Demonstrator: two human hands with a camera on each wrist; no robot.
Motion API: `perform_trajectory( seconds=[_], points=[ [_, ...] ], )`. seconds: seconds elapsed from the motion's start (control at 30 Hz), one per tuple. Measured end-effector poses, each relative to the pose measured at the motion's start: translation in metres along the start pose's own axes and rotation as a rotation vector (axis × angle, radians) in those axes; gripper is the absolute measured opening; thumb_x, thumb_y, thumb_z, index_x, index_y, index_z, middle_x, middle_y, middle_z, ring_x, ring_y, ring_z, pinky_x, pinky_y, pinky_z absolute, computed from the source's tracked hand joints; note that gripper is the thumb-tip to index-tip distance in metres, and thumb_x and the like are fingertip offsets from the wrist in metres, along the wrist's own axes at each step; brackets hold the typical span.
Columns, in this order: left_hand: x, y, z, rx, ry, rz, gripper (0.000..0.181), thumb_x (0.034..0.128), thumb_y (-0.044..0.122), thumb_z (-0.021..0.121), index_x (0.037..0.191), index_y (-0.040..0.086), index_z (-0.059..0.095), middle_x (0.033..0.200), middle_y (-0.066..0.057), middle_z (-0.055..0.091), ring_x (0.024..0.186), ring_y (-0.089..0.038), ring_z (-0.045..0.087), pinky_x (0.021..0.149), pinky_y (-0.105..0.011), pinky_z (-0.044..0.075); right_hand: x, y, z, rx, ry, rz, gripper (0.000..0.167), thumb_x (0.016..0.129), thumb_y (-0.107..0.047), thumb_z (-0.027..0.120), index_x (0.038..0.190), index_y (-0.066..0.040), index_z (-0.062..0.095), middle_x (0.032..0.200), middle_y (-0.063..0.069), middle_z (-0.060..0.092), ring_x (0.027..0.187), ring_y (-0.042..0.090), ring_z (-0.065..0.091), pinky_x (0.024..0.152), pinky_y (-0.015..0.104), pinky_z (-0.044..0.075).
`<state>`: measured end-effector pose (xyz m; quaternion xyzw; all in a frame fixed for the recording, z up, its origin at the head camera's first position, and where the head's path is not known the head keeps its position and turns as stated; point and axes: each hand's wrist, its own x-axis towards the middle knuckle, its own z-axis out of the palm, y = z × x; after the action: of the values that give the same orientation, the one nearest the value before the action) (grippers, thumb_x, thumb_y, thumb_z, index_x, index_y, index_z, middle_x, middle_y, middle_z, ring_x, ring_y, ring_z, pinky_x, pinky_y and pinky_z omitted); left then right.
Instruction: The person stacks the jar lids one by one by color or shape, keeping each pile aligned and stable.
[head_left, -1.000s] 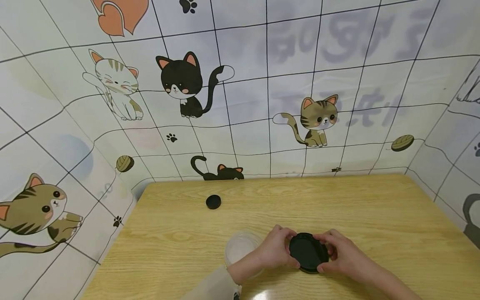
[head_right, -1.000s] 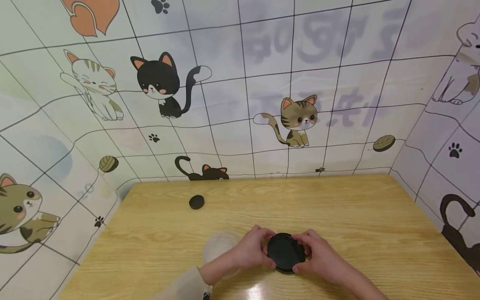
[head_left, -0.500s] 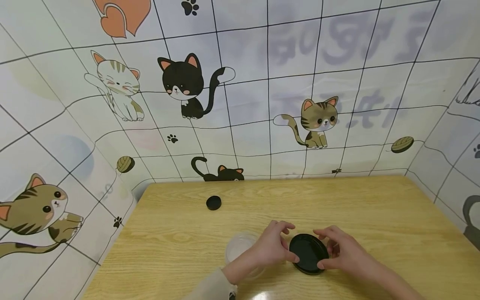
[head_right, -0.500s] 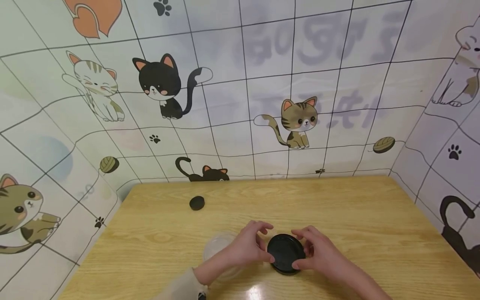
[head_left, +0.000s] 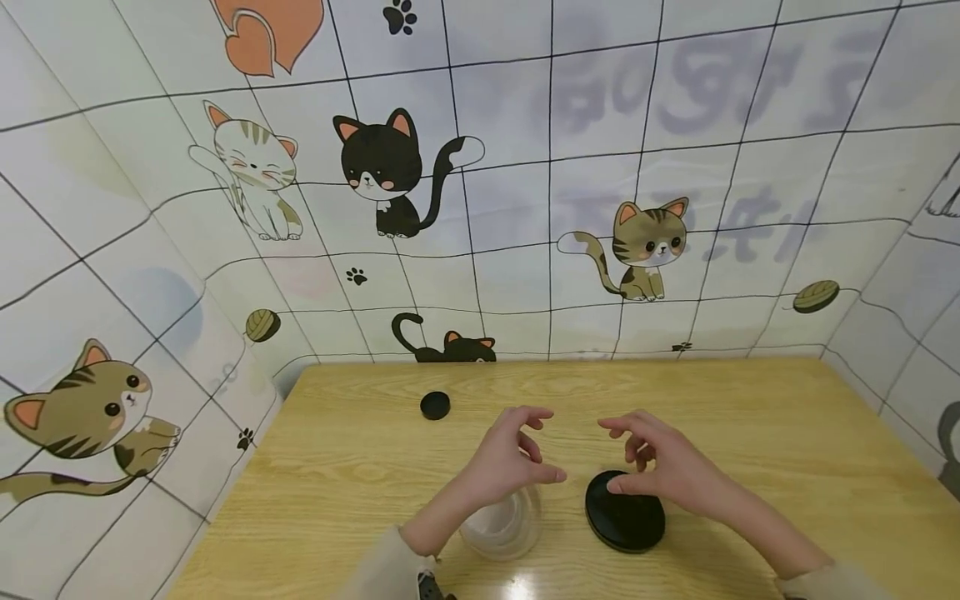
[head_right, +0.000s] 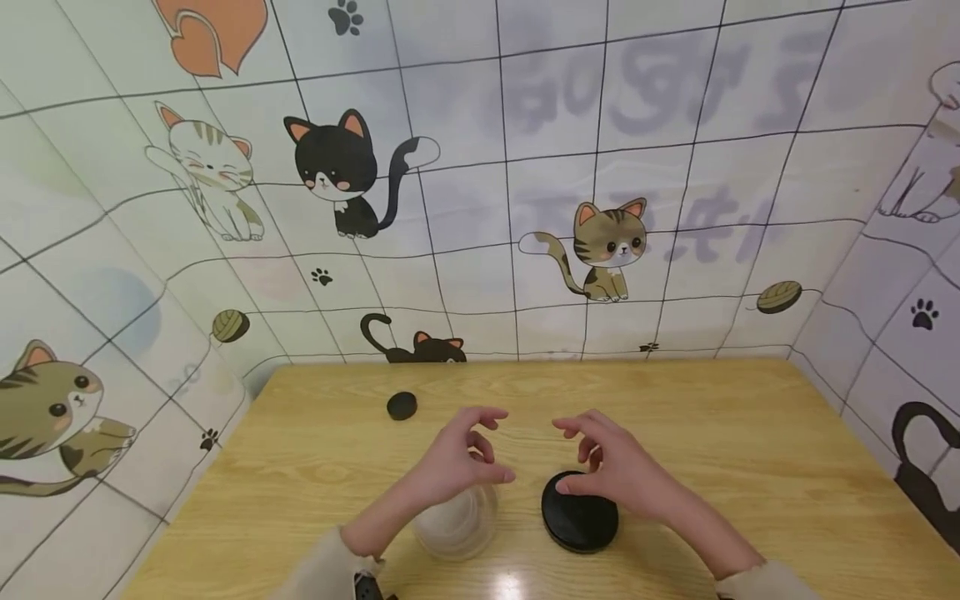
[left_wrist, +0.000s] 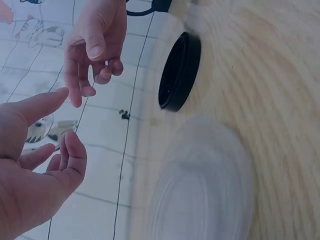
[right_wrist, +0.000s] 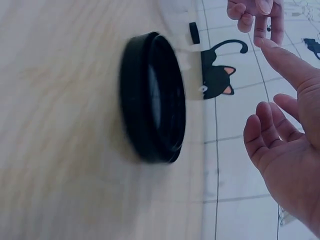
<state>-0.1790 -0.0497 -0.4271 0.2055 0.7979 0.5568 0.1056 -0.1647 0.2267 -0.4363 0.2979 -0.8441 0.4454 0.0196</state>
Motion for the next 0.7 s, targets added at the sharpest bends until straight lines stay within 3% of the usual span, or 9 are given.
perform_trajectory(
  seconds=[0.27,0.53,0.7],
  points=[
    [-0.012,-0.011,-0.037,0.022,0.102,0.013,0.071,0.0797,0.012,0.089,0.142,0.011,0.055,0.125,-0.01,0.049,0.084,-0.018,0.059,0.071,-0.029,0.054,0.041,-0.008,0.009,-0.031,-0.04,0.006,0.064,0.083,-0.018,0.088,0.138,-0.004,0.059,0.111,0.004,0.057,0.076,0.016,0.054,0.064,0.027,0.048],
    [-0.019,-0.027,-0.07,0.016,0.2,-0.008,0.074,0.077,0.008,0.09,0.143,0.008,0.055,0.12,-0.012,0.048,0.08,-0.017,0.051,0.064,-0.026,0.047,0.083,-0.01,0.018,0.02,-0.078,0.07,0.068,0.084,-0.019,0.087,0.143,-0.002,0.056,0.113,0.007,0.057,0.079,0.015,0.053,0.069,0.029,0.049],
    [-0.02,-0.039,-0.093,-0.009,0.274,-0.017,0.073,0.0766,0.003,0.09,0.142,0.006,0.056,0.117,-0.013,0.049,0.079,-0.019,0.05,0.062,-0.026,0.045,0.106,-0.011,0.026,0.064,-0.097,0.055,0.068,0.086,-0.016,0.085,0.144,0.001,0.054,0.114,0.01,0.058,0.079,0.019,0.053,0.069,0.031,0.049]
  ],
)
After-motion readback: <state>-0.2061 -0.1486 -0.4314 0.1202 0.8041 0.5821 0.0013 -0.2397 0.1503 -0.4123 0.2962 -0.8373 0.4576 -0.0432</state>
